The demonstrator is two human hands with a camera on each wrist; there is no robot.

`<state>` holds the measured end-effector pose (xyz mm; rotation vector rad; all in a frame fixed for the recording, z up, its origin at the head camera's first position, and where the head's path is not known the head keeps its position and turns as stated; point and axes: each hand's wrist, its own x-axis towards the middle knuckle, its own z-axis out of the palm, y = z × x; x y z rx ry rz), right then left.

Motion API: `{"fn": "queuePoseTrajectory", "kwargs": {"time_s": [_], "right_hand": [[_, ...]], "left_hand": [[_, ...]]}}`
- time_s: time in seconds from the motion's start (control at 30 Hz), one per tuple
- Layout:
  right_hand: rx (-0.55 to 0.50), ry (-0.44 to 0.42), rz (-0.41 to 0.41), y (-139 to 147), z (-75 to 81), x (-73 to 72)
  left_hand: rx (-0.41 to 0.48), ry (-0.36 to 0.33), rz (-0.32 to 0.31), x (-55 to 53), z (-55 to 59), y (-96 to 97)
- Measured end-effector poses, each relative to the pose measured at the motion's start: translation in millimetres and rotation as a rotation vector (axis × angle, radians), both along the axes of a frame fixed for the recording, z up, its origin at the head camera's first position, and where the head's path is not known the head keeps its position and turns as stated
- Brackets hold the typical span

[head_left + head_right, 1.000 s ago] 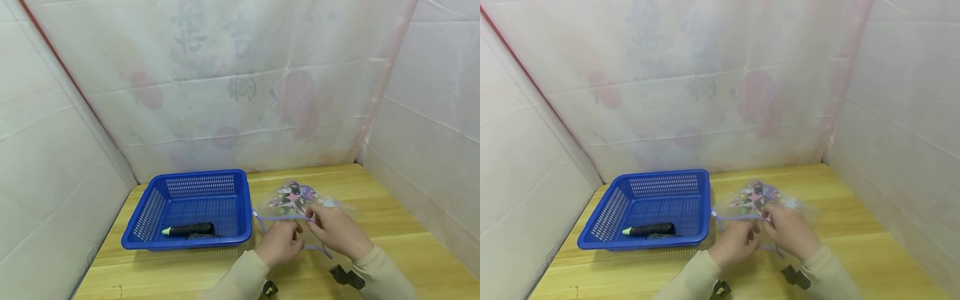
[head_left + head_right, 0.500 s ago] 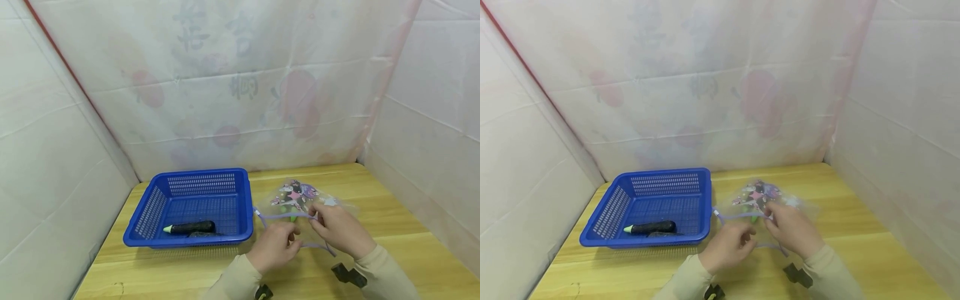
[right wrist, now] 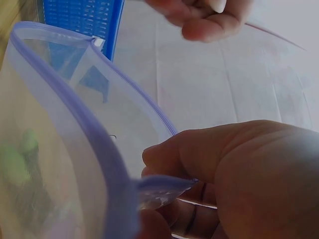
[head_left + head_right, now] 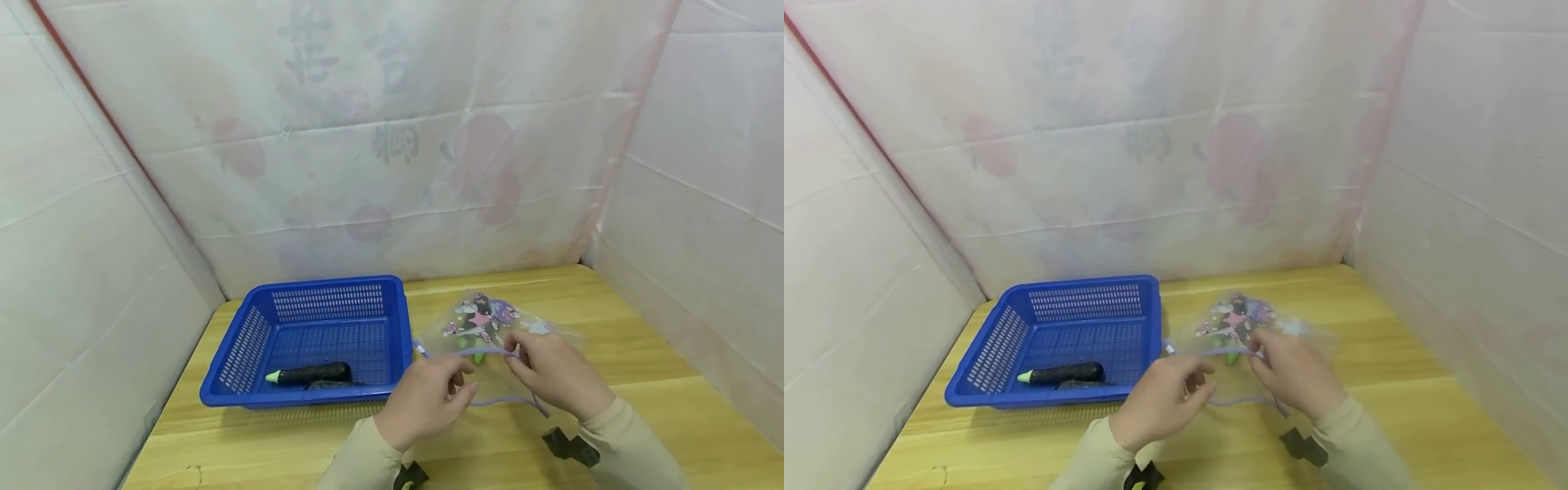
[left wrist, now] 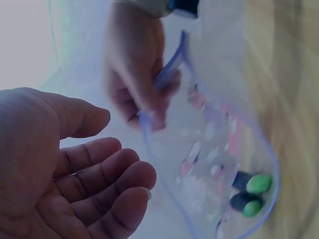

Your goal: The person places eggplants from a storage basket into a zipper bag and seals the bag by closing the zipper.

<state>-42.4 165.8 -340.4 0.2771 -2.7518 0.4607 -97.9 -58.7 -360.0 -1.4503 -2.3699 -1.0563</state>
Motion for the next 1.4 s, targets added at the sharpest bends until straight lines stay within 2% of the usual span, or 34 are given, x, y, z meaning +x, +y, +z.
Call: {"fn": "queuePoseTrajectory", "kwargs": {"time_s": [0.17, 0.33, 0.57, 0.8, 1.03, 1.4], "right_hand": [[0.003, 0.010, -0.005, 0, 2.0, 0.3], [0.018, 0.021, -0.002, 2, 0.2, 0.0], [0.034, 0.043, 0.006, 5, -1.0, -0.9], [0.030, 0.056, 0.008, 5, 1.6, -1.3], [0.030, 0.035, -0.002, 5, 2.4, 0.5], [0.034, 0.065, -0.001, 5, 1.4, 1.4]], "left_hand": [[0.024, -0.029, 0.048, -9.3, 8.4, -14.1], [0.046, -0.078, 0.067, -15.7, 13.5, -26.0], [0.037, -0.127, 0.110, -24.2, 18.3, -38.0], [0.034, -0.113, 0.164, -29.7, 24.8, -48.4], [-0.036, -0.140, 0.227, -31.0, 20.8, -64.7], [-0.137, -0.101, 0.383, -39.8, 19.3, -110.0]]}}
